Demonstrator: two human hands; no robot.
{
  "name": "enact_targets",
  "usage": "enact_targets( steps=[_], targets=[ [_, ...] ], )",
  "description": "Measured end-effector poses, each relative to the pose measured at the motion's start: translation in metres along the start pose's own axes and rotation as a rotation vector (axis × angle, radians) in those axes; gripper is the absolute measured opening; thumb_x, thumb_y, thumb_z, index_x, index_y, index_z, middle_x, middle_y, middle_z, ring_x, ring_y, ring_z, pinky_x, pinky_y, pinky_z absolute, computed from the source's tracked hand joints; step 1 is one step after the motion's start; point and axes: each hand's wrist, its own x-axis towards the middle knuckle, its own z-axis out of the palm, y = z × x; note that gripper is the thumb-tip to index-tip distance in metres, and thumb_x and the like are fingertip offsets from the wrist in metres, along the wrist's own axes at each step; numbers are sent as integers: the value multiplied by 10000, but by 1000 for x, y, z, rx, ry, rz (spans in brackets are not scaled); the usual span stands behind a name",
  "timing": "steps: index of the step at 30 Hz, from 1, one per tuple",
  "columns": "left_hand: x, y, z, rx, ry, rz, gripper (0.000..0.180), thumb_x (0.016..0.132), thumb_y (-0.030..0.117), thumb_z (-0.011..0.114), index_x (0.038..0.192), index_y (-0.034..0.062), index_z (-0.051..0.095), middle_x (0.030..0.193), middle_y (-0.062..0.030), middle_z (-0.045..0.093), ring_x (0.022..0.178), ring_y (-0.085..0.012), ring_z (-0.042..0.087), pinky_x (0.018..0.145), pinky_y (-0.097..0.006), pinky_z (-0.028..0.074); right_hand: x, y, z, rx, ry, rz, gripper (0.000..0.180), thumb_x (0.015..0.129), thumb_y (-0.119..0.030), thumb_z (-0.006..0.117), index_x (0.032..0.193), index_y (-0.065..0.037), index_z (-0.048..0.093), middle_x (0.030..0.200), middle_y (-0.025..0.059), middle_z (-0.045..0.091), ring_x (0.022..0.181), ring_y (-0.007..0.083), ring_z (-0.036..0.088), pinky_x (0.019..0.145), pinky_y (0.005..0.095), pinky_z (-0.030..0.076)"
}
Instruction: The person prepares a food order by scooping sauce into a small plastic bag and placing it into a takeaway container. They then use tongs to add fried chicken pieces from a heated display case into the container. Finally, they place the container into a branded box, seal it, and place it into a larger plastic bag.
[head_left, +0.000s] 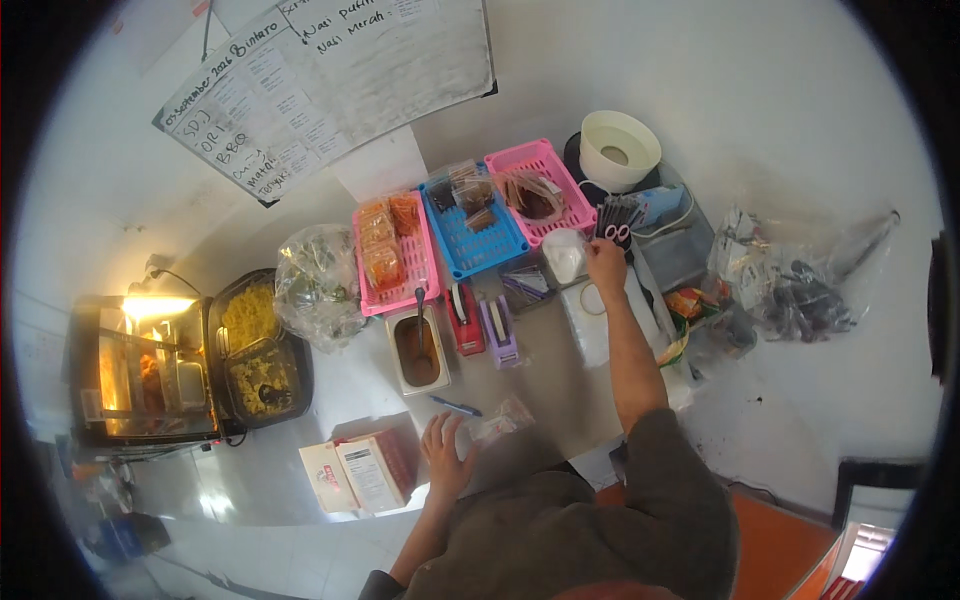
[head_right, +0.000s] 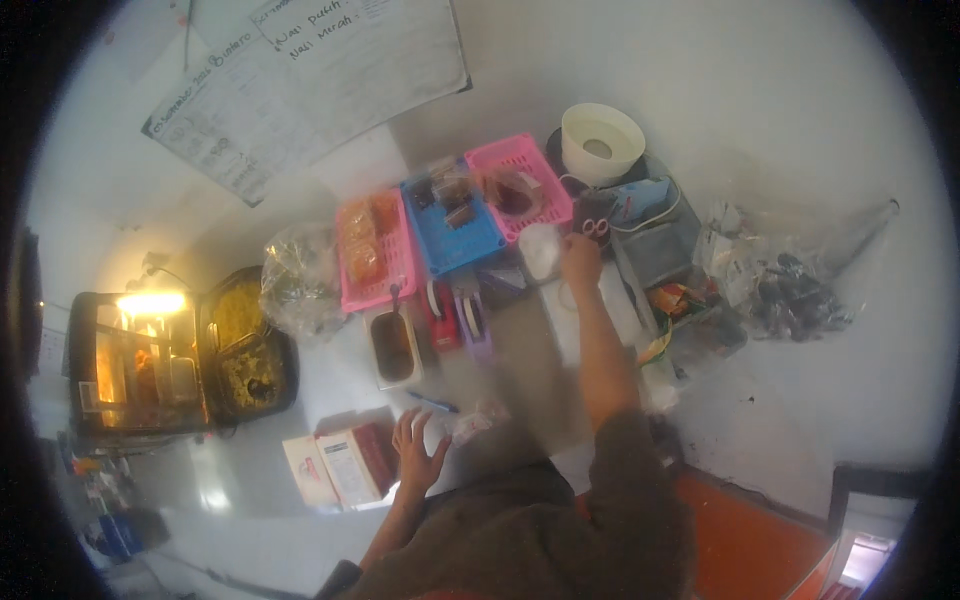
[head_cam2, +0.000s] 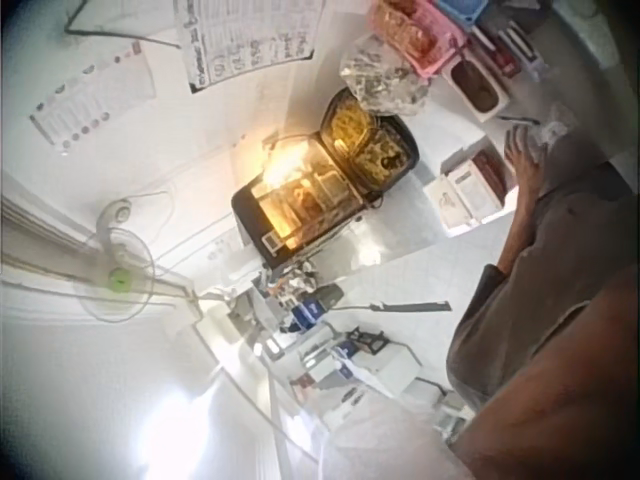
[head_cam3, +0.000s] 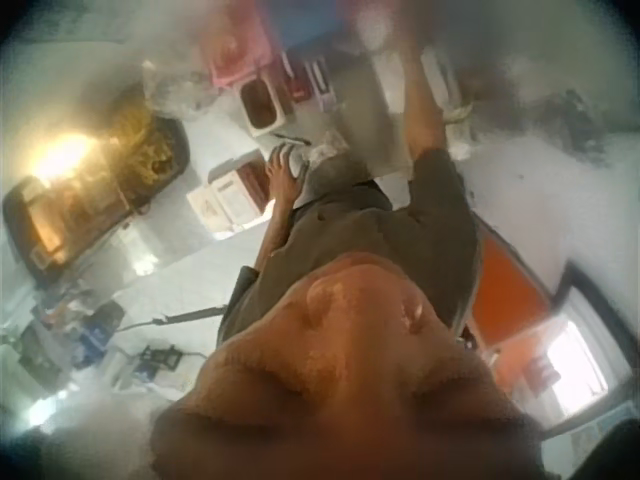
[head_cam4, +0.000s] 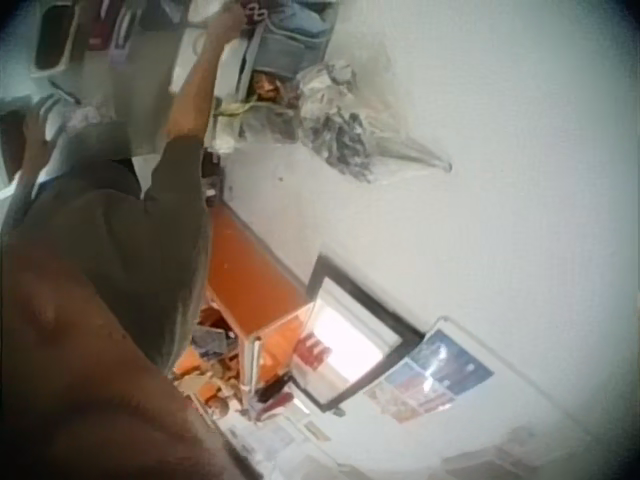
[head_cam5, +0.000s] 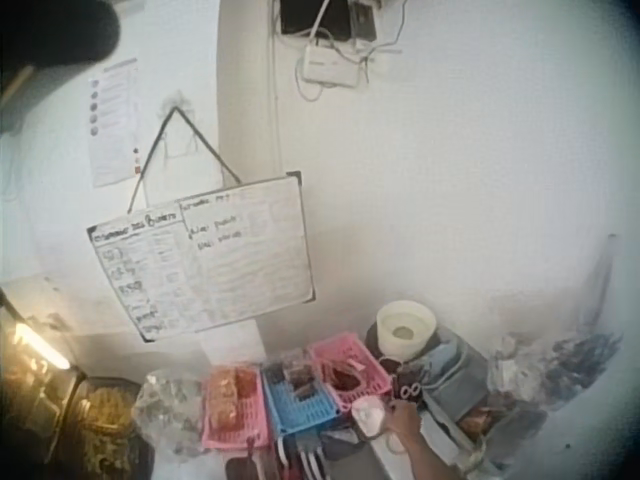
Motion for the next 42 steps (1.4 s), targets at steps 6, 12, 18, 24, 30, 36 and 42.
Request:
enact_targets(
  steps=[6,12,18,24,30,36,42],
  targets=[
    [44,24,20,-49,-34,60,573,813,210,748,1326,92,520,1380,-146,487,1298,-388,418,1063,-524,324,15,13,-32,905,246,-65,201,975,-217,605,855,-57,588,814,33,637,631,133,568,587,303,460],
    [103,54,69,-448,-238,45,487,881,229,720,1304,74,534,1272,-143,575,1231,-359,509,1004,-478,422,-7,-28,-66,1601,96,521,205,959,-257,618,831,-121,533,703,-34,517,577,58,465,493,278,382],
    [182,91,113,-2007,-510,-605,259,986,184,600,1218,70,580,1117,-92,645,1036,-245,638,892,-425,521,-111,-64,-35,1201,-663,111,87,885,-153,616,826,-90,605,684,-40,522,611,85,506,586,256,420],
    [185,67,112,-1666,-165,-762,186,1000,136,565,1167,57,589,1060,-58,647,983,-190,642,875,-380,531,-59,-33,-15,325,400,-121,134,887,-150,686,905,-18,701,724,49,618,685,202,617,663,339,482],
    [167,63,114,-1696,-235,-717,192,1002,174,578,1160,66,592,1069,-30,637,1021,-168,614,888,-358,519,-42,14,21,271,249,-115,175,835,-140,762,863,8,672,797,93,626,751,203,623,714,327,496],
    [171,65,115,-1622,-337,-684,250,1007,248,575,1181,69,587,1132,-58,625,1060,-222,611,920,-413,514,-42,-13,-8,687,407,8,144,825,-73,771,787,-15,645,844,85,642,809,149,610,746,297,492],
    [206,120,96,-1999,-482,-768,287,1001,320,549,1193,108,581,1065,-30,617,1038,-189,598,880,-360,505,-100,-58,-51,538,-59,-596,98,792,-79,749,869,-43,700,982,114,708,951,285,661,876,381,495]
  ],
)
